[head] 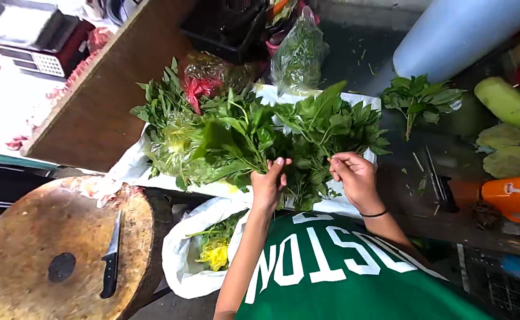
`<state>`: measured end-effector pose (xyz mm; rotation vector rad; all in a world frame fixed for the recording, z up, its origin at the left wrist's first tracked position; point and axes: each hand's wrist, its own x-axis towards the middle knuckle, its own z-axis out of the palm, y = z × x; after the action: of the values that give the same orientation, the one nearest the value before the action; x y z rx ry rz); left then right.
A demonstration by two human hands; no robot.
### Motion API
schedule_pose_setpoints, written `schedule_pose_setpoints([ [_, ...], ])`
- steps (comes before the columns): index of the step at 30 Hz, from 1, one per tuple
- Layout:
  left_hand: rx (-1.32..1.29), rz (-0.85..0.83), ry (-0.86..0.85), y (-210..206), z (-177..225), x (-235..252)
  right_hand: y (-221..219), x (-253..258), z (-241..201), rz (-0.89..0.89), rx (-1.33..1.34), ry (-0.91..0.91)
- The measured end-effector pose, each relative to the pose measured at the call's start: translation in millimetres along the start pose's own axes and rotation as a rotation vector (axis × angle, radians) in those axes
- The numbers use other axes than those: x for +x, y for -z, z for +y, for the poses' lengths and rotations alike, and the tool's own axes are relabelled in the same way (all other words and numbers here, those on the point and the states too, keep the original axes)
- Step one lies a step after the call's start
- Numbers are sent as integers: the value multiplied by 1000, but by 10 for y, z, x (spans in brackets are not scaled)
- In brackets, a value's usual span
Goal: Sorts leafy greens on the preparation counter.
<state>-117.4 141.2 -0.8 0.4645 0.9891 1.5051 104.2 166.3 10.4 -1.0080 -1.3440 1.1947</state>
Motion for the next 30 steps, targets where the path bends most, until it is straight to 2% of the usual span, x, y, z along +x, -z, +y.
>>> schedule_pose_setpoints([
  [5,16,-174,-32,-193,-26,-2,-102,-66,22,-123,-129,-5],
  [14,58,-164,-51,-249,-119,-54,-180,-65,0,-256,-219,-89],
  [19,47,-125,-42,-305,-196,-109,-291,-61,-22,-147,-144,-66],
  [23,-44,-116,5,-313,-226,-145,-359,-133,25,-71,277,-268],
  [25,-55,-122,27,-294,-234,-177,-379,-195,103,-23,436,-289],
  [28,-59,-69,45,-288,-283,-199,-383,-250,174,51,437,-244],
  [30,-100,-43,58,-218,-299,-163,-412,-231,152,161,386,-209],
])
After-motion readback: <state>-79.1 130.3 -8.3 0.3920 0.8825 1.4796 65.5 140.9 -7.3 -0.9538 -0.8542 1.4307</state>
